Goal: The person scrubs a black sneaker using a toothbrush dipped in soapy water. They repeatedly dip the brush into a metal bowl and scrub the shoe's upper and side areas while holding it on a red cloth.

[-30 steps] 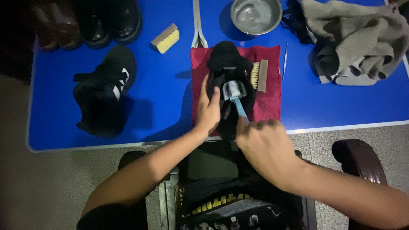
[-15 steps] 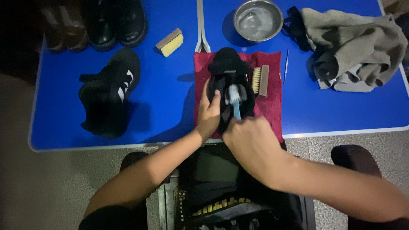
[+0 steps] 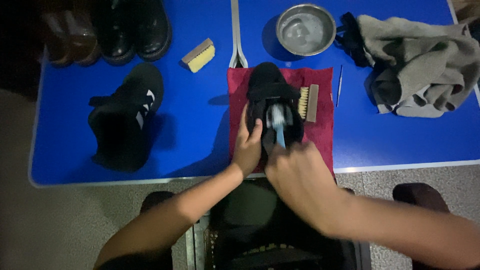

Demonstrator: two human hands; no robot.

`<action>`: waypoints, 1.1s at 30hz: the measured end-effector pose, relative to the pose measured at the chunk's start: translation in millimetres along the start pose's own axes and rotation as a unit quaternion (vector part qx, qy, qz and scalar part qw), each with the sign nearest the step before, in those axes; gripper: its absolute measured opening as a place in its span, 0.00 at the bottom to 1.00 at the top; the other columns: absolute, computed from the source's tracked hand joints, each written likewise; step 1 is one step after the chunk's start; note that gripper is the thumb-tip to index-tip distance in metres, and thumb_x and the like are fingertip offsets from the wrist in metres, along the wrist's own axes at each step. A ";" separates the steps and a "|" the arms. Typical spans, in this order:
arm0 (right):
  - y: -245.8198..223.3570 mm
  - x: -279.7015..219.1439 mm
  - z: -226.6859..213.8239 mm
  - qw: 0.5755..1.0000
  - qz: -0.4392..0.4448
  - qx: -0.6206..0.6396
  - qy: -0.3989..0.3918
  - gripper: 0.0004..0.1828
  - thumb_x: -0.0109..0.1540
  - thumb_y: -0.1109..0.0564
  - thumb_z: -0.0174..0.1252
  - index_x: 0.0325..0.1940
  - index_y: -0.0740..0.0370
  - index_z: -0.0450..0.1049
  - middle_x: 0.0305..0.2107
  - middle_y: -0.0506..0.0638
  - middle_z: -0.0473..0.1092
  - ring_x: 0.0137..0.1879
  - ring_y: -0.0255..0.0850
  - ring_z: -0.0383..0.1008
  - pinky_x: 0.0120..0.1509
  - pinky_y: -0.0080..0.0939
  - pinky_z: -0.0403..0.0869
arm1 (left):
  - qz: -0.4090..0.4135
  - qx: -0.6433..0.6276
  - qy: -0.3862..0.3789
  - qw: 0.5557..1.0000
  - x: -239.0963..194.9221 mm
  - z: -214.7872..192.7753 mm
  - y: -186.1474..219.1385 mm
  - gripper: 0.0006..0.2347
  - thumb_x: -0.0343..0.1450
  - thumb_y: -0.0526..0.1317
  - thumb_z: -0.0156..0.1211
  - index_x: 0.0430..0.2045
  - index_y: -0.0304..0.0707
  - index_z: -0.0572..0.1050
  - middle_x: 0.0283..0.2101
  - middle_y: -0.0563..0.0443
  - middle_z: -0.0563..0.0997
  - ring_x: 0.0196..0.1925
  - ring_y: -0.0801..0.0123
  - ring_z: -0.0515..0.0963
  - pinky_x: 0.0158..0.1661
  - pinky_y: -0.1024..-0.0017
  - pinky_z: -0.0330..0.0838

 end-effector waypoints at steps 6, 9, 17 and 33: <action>-6.3 -4.2 10.1 0.998 -0.013 0.024 -0.052 0.07 0.55 0.61 0.50 0.25 0.51 0.72 0.20 0.47 0.68 0.22 0.41 0.69 0.22 0.42 0.62 | 0.031 -0.016 -0.002 0.999 3.8 0.0 -2.8 0.25 0.70 0.51 0.41 0.60 0.39 0.55 0.64 0.40 0.61 0.66 0.57 0.61 0.61 0.68 0.53; 17.3 18.7 17.9 0.999 0.039 0.001 0.034 0.05 0.55 0.58 0.50 0.29 0.50 0.71 0.18 0.44 0.69 0.20 0.38 0.70 0.21 0.39 0.64 | 0.035 -0.029 -0.017 0.999 9.2 2.2 -19.4 0.28 0.69 0.54 0.42 0.62 0.39 0.53 0.64 0.39 0.60 0.65 0.59 0.61 0.61 0.69 0.54; 11.8 -14.7 12.0 0.997 0.066 -0.023 -0.012 0.22 0.55 0.56 0.49 0.53 0.63 0.69 0.13 0.39 0.72 0.15 0.35 0.72 0.20 0.36 0.64 | 0.010 0.048 0.013 0.999 21.1 -7.3 -30.2 0.23 0.70 0.43 0.44 0.62 0.42 0.52 0.66 0.43 0.58 0.68 0.61 0.57 0.64 0.70 0.48; 50.9 -24.5 -0.9 0.992 0.072 0.104 0.021 0.25 0.48 0.58 0.51 0.50 0.54 0.72 0.18 0.48 0.74 0.21 0.46 0.76 0.21 0.48 0.73 | 0.056 0.120 -0.104 0.986 58.8 -1.4 45.9 0.32 0.65 0.46 0.62 0.63 0.52 0.52 0.67 0.30 0.48 0.69 0.39 0.45 0.65 0.52 0.39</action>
Point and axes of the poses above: each hand's wrist, its own x-axis towards the middle knuckle, its own z-axis out of the palm, y = z × x, the point moved 8 cm from there along x, towards the middle knuckle
